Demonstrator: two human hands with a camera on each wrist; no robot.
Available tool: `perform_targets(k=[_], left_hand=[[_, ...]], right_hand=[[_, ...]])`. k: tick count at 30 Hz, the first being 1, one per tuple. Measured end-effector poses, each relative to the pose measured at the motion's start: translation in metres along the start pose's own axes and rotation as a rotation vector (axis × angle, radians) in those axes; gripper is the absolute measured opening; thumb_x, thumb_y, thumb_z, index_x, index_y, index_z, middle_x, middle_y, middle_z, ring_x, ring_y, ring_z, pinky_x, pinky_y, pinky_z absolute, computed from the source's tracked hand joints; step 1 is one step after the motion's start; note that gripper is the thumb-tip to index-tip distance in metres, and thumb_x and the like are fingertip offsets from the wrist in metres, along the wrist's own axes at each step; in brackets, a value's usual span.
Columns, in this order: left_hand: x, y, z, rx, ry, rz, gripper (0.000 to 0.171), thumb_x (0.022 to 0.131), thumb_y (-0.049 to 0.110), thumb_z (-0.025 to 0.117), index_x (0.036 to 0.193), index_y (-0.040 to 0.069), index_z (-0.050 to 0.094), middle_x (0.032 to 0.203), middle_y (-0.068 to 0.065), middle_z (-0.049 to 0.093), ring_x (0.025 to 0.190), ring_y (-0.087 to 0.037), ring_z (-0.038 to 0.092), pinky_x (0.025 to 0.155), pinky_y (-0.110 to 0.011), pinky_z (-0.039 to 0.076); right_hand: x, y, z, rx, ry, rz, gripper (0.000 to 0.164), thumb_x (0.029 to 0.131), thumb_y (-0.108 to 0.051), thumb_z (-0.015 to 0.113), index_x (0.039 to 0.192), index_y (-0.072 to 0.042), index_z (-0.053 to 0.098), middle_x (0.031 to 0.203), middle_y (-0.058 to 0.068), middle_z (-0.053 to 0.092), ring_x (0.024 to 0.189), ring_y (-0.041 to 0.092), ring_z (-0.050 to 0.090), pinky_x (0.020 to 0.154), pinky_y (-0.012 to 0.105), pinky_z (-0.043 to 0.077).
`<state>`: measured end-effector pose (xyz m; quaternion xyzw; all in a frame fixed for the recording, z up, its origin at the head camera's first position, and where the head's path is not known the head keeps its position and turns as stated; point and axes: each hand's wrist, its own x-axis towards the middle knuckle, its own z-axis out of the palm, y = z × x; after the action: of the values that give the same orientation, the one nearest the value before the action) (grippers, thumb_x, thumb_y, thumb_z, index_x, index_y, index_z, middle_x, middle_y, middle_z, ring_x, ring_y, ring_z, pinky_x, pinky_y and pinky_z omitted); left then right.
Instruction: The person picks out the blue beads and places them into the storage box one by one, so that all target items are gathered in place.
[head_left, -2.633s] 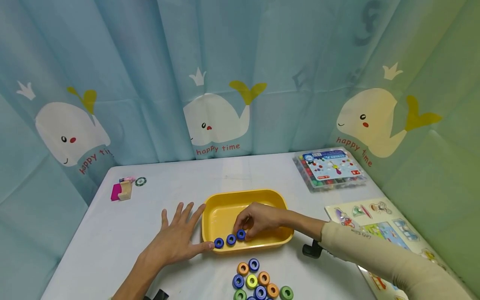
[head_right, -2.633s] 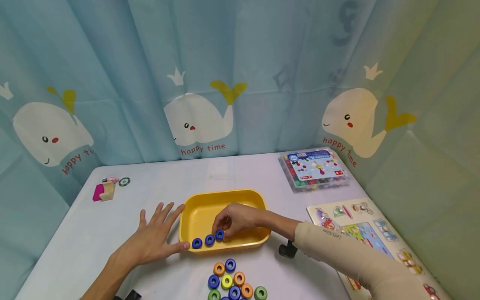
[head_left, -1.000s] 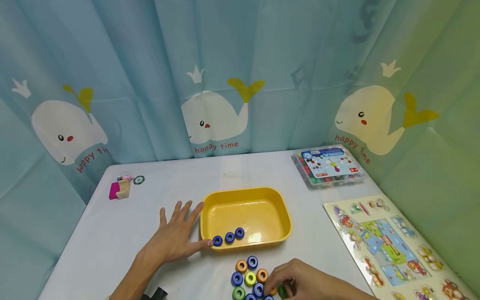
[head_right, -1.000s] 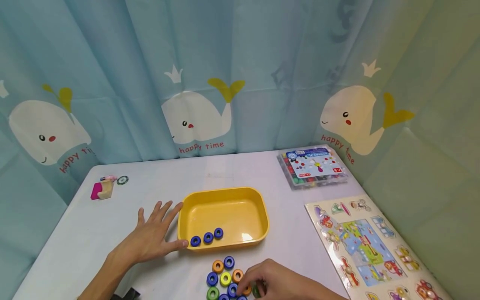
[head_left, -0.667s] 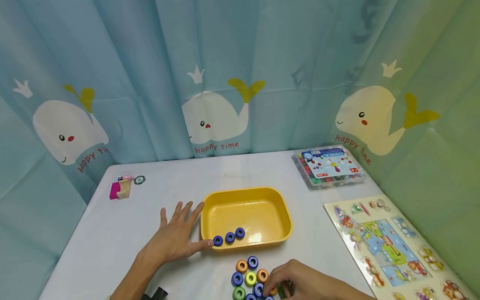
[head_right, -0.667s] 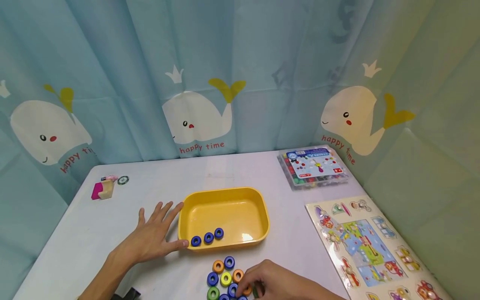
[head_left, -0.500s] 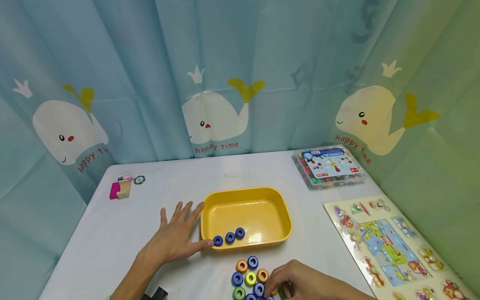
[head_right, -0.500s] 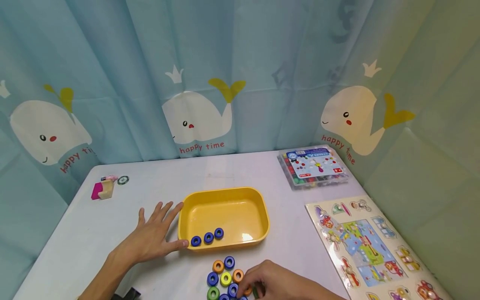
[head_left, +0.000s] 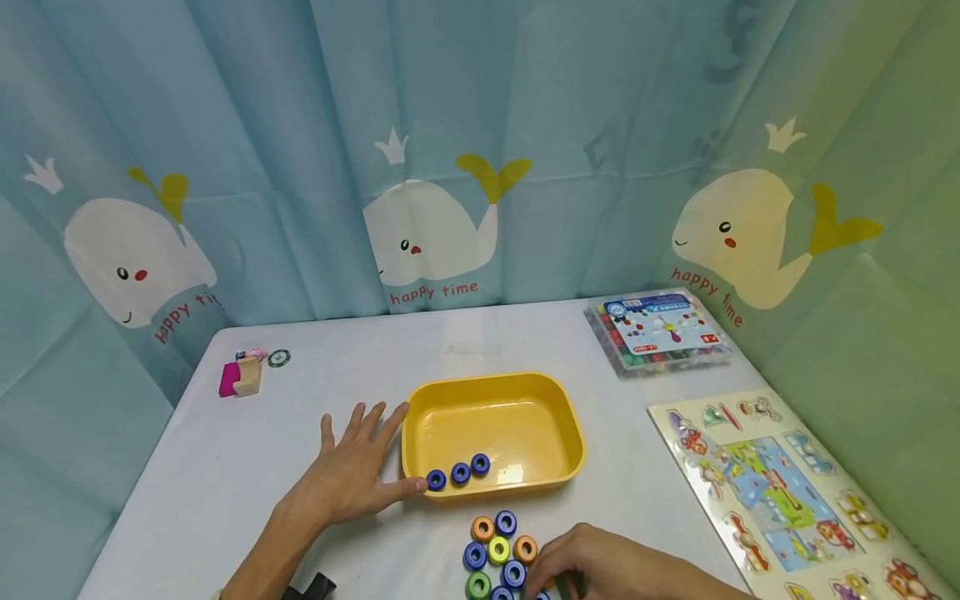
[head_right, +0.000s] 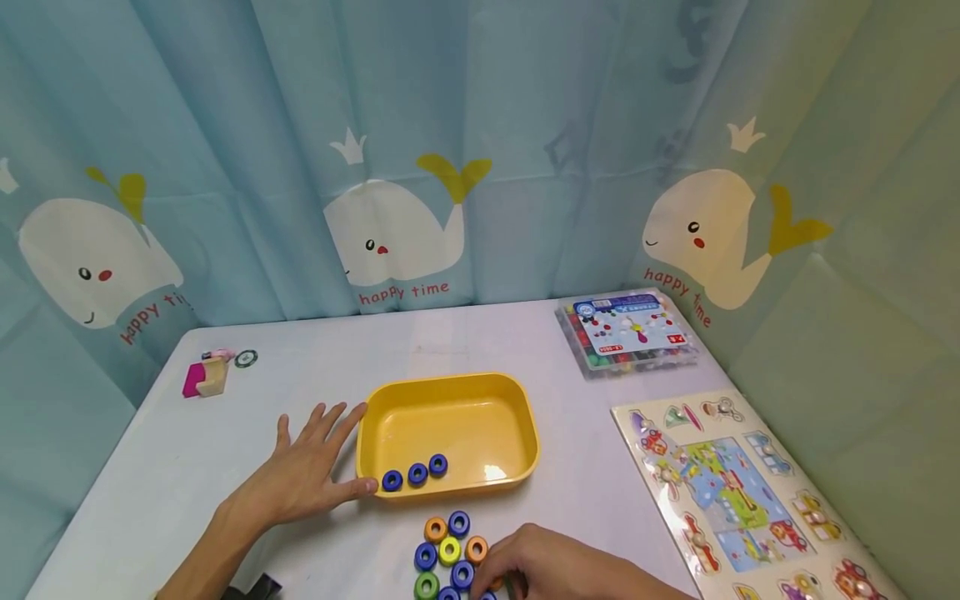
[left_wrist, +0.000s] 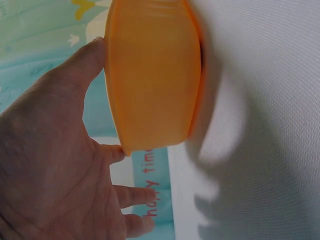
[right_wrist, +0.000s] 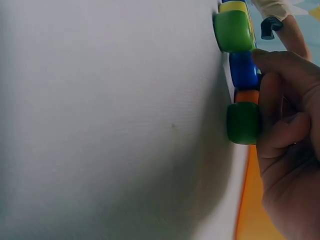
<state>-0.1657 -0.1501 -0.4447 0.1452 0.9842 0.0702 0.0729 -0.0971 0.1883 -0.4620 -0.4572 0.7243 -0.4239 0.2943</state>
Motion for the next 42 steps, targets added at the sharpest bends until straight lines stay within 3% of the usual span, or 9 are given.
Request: perform_targets(k=[4,14,30,35,39,42], left_hand=[[0.0,0.0,0.0,-0.004,0.002,0.0,0.104,0.065,0.088,0.037,0.15,0.031,0.014,0.15,-0.011,0.025,0.137,-0.037,0.014,0.097,-0.07,-0.005],[0.0,0.0,0.0,-0.004,0.006,0.001,0.104,0.066,0.088,0.037,0.15,0.032,0.014,0.149,-0.011,0.026,0.137,-0.037,0.015,0.097,-0.07,-0.005],[0.0,0.001,-0.002,-0.004,-0.001,-0.006,0.104,0.066,0.088,0.038,0.15,0.031,0.014,0.149,-0.011,0.026,0.137,-0.037,0.015,0.097,-0.07,-0.005],[-0.001,0.001,-0.002,-0.011,-0.003,-0.008,0.104,0.066,0.087,0.039,0.15,0.031,0.014,0.149,-0.012,0.027,0.137,-0.038,0.016,0.097,-0.07,-0.005],[-0.001,0.001,-0.003,-0.024,0.002,-0.003,0.104,0.066,0.087,0.039,0.15,0.031,0.015,0.149,-0.012,0.027,0.137,-0.038,0.016,0.097,-0.07,-0.005],[-0.002,0.001,-0.003,-0.032,0.002,0.002,0.104,0.066,0.087,0.039,0.15,0.03,0.014,0.149,-0.012,0.026,0.137,-0.038,0.016,0.098,-0.07,-0.006]], right_hand=[[0.003,0.0,-0.002,-0.093,-0.03,-0.026,0.021,0.089,-0.028,0.063,0.11,-0.028,0.064,0.107,-0.022,0.061,0.095,-0.002,0.058,0.08,0.02,0.048],[0.006,0.002,-0.004,-0.211,-0.071,-0.049,0.021,0.09,-0.025,0.063,0.111,-0.028,0.064,0.106,-0.026,0.059,0.095,-0.007,0.055,0.078,0.015,0.046],[0.005,0.001,-0.007,-0.211,-0.08,-0.077,0.022,0.091,-0.025,0.061,0.113,-0.027,0.063,0.109,-0.023,0.059,0.099,-0.006,0.054,0.084,0.017,0.045],[0.004,-0.006,-0.01,-0.164,-0.041,-0.067,0.022,0.088,-0.028,0.064,0.11,-0.031,0.063,0.106,-0.023,0.06,0.089,-0.006,0.056,0.071,0.015,0.048],[0.002,-0.014,-0.016,-0.107,-0.008,-0.095,0.023,0.087,-0.024,0.066,0.11,-0.027,0.064,0.105,-0.018,0.062,0.074,-0.006,0.054,0.055,0.015,0.049],[0.0,-0.023,-0.024,-0.09,0.015,-0.13,0.025,0.086,-0.019,0.068,0.111,-0.024,0.065,0.106,-0.015,0.062,0.073,-0.004,0.055,0.053,0.016,0.049]])
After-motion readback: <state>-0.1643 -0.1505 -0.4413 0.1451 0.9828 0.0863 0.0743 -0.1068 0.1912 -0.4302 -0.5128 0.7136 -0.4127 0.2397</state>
